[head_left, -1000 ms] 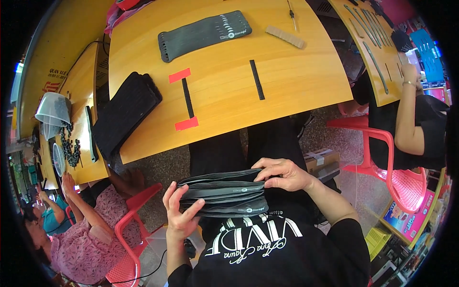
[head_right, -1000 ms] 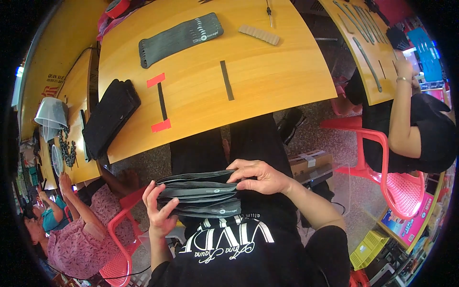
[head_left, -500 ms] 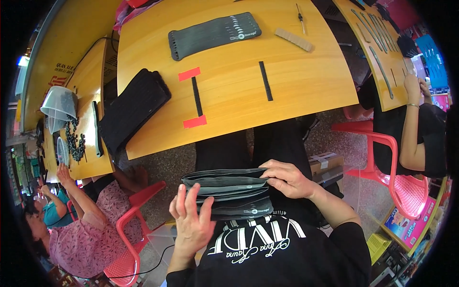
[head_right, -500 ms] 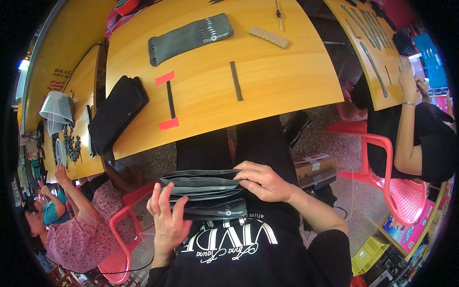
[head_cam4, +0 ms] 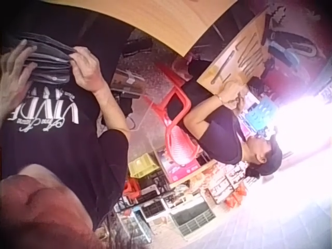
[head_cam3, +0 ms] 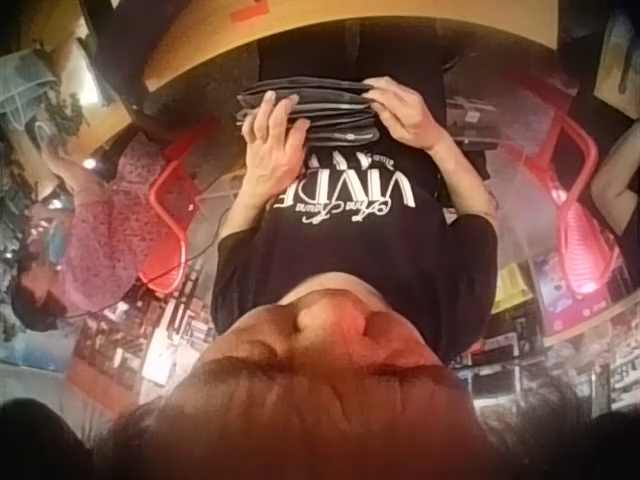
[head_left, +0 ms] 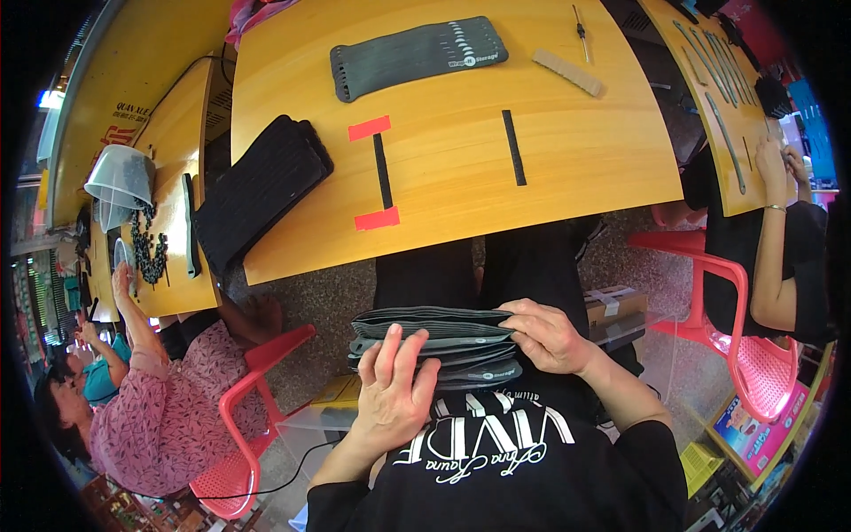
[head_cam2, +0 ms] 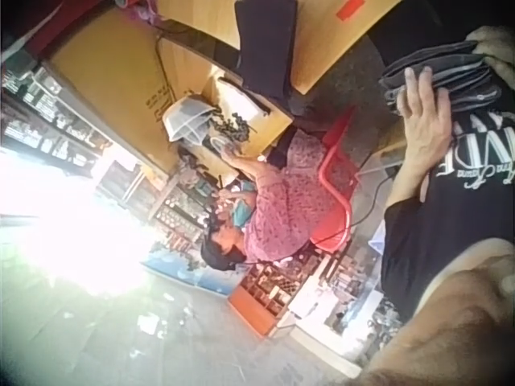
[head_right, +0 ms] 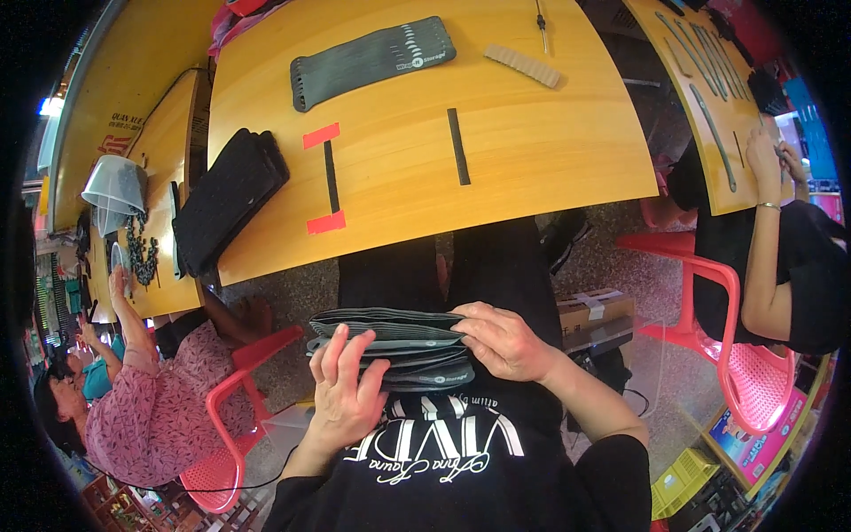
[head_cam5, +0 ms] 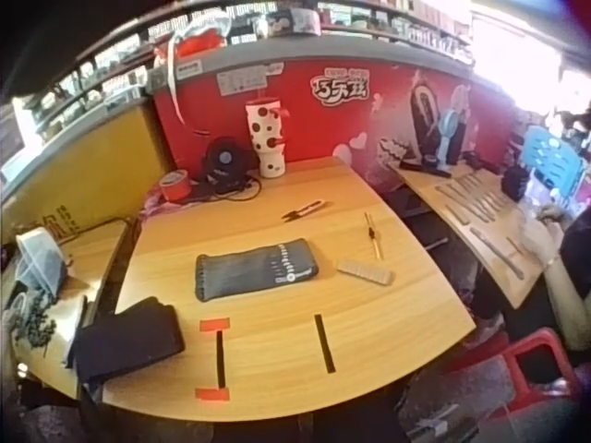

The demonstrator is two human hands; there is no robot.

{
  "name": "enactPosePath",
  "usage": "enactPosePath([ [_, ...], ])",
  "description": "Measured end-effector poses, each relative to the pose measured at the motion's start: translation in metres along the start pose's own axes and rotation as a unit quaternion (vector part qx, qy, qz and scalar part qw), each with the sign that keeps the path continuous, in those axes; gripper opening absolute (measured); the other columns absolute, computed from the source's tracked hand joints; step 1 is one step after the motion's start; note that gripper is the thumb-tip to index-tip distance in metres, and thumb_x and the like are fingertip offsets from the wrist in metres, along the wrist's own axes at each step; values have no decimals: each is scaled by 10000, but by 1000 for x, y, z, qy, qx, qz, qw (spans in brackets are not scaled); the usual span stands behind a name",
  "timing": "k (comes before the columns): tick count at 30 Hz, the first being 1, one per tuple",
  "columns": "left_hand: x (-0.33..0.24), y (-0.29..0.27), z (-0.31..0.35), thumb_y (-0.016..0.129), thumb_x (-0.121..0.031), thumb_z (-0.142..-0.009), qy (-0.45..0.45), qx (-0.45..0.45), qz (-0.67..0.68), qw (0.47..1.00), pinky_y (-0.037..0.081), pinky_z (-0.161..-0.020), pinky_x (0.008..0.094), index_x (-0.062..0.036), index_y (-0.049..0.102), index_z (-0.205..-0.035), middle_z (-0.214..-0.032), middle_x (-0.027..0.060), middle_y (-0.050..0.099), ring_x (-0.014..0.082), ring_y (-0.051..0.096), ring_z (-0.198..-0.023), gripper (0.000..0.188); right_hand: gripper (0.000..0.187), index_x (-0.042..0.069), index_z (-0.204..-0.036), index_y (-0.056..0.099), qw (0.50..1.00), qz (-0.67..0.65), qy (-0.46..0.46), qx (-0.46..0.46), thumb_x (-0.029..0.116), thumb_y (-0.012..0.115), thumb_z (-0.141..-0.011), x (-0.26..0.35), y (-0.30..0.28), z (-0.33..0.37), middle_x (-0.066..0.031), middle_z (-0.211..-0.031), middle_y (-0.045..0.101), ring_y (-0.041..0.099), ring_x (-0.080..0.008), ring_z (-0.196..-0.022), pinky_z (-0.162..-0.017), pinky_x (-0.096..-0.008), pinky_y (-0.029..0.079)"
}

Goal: Inspecting, counting, and organizing a stack of folded black textile items on a workbench.

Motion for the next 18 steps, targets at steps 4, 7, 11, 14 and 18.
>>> enactPosePath([
  [4,-4,4,9,698,-107,-655,68,-62,-30,995,323,-1027,477,-105,679,-898,-1303,94,549,336,385,-1330,244,153,-48,-998,596,999,-9,41,-26,-54,626,-849,-8,0,1,-200,-987,630,650,-329,-818,-683,-360,529],
  [7,-3,7,18,654,-157,-729,78,-78,-40,993,334,-995,419,-125,689,-896,-1251,46,597,285,414,-1305,173,129,-49,-986,590,997,-33,65,-39,-70,599,-859,-13,0,-1,-176,-935,623,632,-307,-763,-652,-345,508],
  [11,0,8,25,589,-227,-792,87,-72,-29,993,356,-944,375,-110,695,-918,-1225,48,622,259,447,-1274,202,120,-47,-988,580,992,-70,100,-33,-81,569,-873,-12,0,-5,-157,-899,606,604,-288,-713,-627,-326,484],
  [14,1,10,26,557,-247,-816,81,-63,-20,995,376,-925,379,-100,693,-927,-1229,65,622,265,464,-1260,229,128,-46,-995,579,992,-60,102,-38,-84,566,-873,-13,1,-3,-157,-905,608,603,-284,-722,-633,-321,480],
  [18,1,10,25,530,-269,-839,84,-70,-27,994,387,-920,388,-92,690,-944,-1238,87,618,279,478,-1248,261,136,-47,-1004,580,993,-59,96,-44,-83,568,-873,-11,1,-4,-159,-911,608,606,-285,-737,-645,-326,483],
])
Point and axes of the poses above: each hand's wrist, its own z-axis away from the middle knuckle, its own y-axis out of the palm, x = y × z, the point moved 6 cm from there along -z, towards the middle knuckle
